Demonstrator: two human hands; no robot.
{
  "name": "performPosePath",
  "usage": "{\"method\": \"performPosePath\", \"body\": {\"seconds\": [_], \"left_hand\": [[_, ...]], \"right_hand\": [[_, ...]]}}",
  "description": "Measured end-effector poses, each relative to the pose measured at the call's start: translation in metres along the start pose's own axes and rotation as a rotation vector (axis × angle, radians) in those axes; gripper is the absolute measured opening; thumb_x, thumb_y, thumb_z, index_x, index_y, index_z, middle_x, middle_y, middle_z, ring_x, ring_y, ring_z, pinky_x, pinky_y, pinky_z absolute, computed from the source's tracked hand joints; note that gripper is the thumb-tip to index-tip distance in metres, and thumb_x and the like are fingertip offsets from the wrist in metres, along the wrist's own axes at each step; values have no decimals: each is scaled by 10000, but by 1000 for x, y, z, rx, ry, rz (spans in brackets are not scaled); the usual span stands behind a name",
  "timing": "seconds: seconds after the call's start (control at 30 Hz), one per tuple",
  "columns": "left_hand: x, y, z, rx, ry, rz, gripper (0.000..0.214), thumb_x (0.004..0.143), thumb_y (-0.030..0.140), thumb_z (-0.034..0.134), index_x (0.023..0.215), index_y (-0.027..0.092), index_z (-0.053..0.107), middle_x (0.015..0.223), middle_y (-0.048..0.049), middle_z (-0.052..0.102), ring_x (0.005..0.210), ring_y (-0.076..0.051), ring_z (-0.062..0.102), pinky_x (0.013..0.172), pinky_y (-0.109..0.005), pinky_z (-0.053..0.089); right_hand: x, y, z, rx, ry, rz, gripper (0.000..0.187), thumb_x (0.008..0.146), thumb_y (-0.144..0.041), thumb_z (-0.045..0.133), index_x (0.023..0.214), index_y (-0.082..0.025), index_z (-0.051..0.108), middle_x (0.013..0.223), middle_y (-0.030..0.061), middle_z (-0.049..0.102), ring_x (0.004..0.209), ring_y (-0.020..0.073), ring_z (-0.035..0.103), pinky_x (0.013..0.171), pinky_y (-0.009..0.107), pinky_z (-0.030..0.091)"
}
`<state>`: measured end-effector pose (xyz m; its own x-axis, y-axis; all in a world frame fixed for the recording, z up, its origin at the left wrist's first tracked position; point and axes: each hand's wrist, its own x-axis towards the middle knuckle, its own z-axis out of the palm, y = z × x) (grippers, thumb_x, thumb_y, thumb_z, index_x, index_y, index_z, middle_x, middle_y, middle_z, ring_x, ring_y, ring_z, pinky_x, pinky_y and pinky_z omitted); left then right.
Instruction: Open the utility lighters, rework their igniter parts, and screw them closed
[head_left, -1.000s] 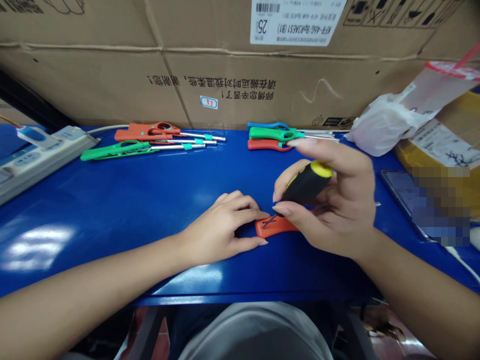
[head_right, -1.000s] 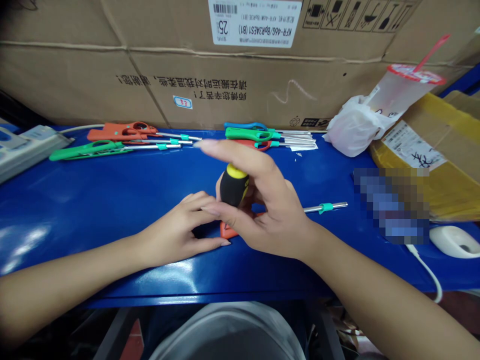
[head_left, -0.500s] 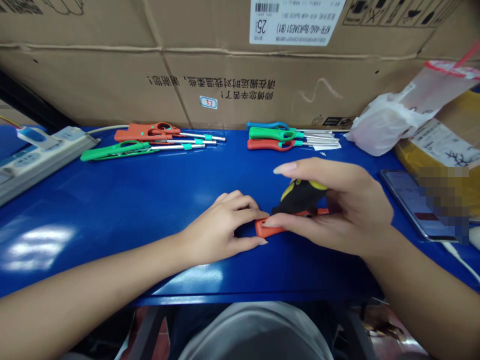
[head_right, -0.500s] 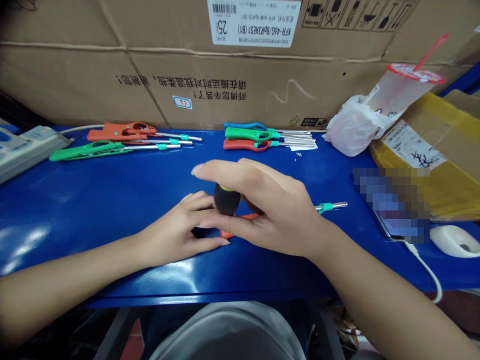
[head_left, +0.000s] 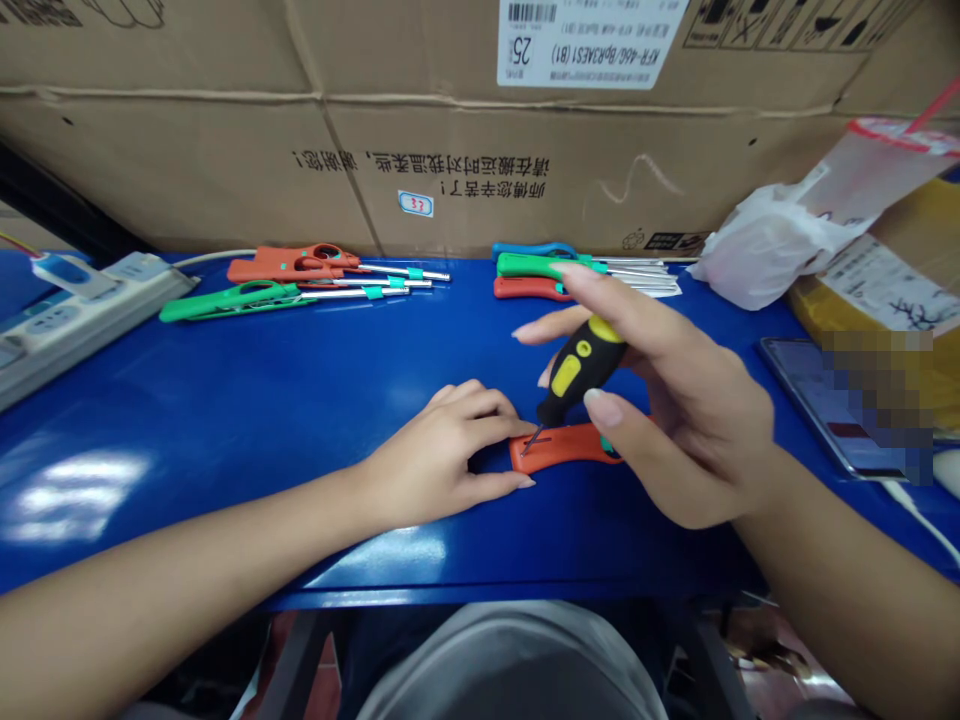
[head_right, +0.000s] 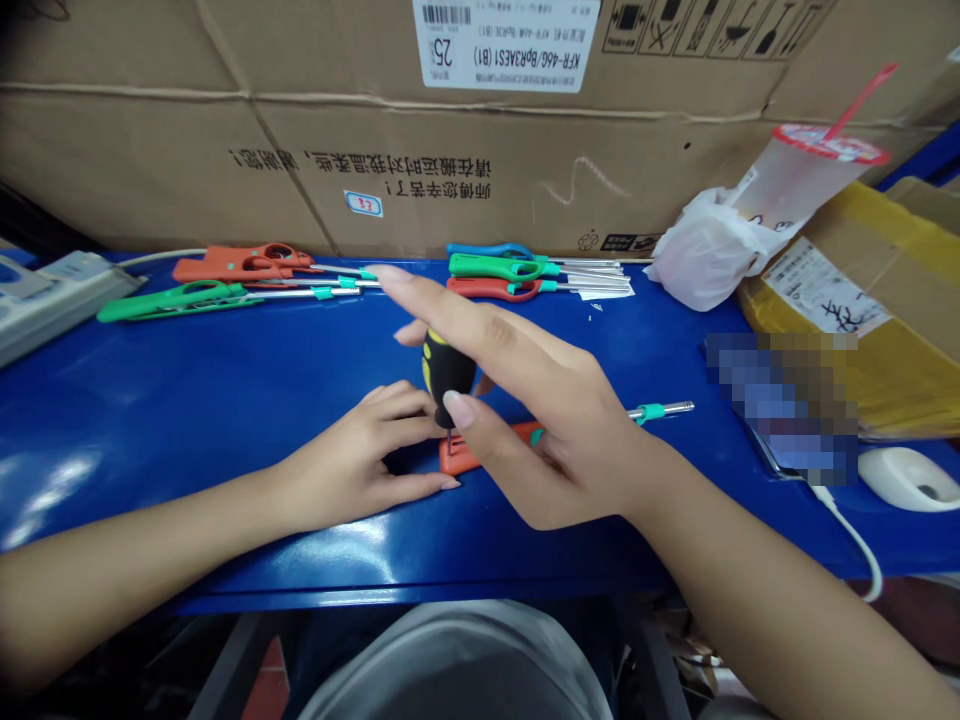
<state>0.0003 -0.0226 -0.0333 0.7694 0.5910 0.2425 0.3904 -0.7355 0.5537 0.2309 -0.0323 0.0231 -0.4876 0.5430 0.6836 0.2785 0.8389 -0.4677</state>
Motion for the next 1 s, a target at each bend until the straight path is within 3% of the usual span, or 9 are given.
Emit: {"method": "performPosePath", "body": {"seconds": [0.17, 0.37, 0.47, 0.53, 0.63, 0.7, 0.77, 0.9, 1.0], "left_hand": [[-1, -1, 1, 0, 3, 10, 351, 943, 413, 740, 1234, 221, 703, 1113, -60, 686, 1024, -229, 590, 929, -377, 429], [-1, 0, 0, 5, -1, 6, 365, 939, 409, 746, 1237, 203, 703, 1121, -60, 686, 1019, -226, 591, 940, -387, 426], [0, 0, 0, 2, 5, 14, 359, 941, 398, 743, 1245, 212, 701, 1098, -57, 687, 1011, -226, 590, 922, -376, 430], [0, 0, 1, -5, 5, 16, 366, 941, 398, 744, 1249, 205, 700, 1098, -60, 689, 1011, -225, 593, 924, -375, 431], [0, 0, 1, -9, -1, 9, 368, 936, 399, 751, 1239, 195, 703, 1122, -62, 689, 1026, -226, 595, 947, -383, 426], [0, 0, 1, -5, 4, 9, 365, 933, 397, 754, 1235, 199, 703, 1112, -59, 684, 1027, -225, 592, 951, -382, 426], [0, 0, 1, 4, 11, 13, 355, 933, 397, 754, 1230, 209, 706, 1098, -56, 681, 1020, -224, 589, 938, -377, 429], [0, 1, 1, 7, -2, -1, 305, 939, 411, 745, 1188, 235, 728, 1101, -49, 687, 1020, -220, 595, 924, -371, 437], [0, 0, 1, 20, -1, 2, 353, 945, 434, 731, 1233, 230, 717, 1148, -66, 698, 1053, -239, 610, 946, -395, 448]], "right_hand": [[-2, 6, 2, -105, 182, -153, 520, 844, -172, 797, 1337, -273, 663, 1043, 34, 770, 790, 193, 707, 801, 354, 634], [-4, 2, 3, 132, 34, 18, 631, 971, -135, 557, 1578, -261, 435, 1415, 88, 645, 1118, 232, 701, 904, 413, 635], [-2, 3, 3, -53, 134, -78, 539, 901, -207, 765, 1411, -283, 612, 1194, 38, 761, 880, 180, 733, 871, 354, 645], [-2, 4, 2, -140, 151, -116, 509, 884, -221, 793, 1370, -231, 643, 1146, 59, 776, 919, 192, 742, 901, 346, 636], [-3, 6, 0, 46, 12, -3, 638, 984, -157, 591, 1594, -192, 403, 1470, 142, 610, 1242, 258, 668, 997, 411, 612], [-4, 7, 0, 159, -47, 61, 746, 983, -124, 550, 1656, -259, 260, 1588, 129, 497, 1278, 259, 650, 991, 424, 619], [-4, 7, 1, 110, -8, 11, 752, 940, -135, 667, 1609, -306, 368, 1479, 94, 612, 1094, 225, 725, 913, 386, 643], [-2, 3, 1, -155, 124, -216, 627, 856, -243, 831, 1435, -213, 593, 980, 22, 782, 765, 170, 707, 760, 315, 644], [-1, -1, -1, -63, 13, -116, 580, 1009, -213, 594, 1571, -214, 451, 1353, 88, 706, 1045, 219, 737, 860, 369, 656]]}}
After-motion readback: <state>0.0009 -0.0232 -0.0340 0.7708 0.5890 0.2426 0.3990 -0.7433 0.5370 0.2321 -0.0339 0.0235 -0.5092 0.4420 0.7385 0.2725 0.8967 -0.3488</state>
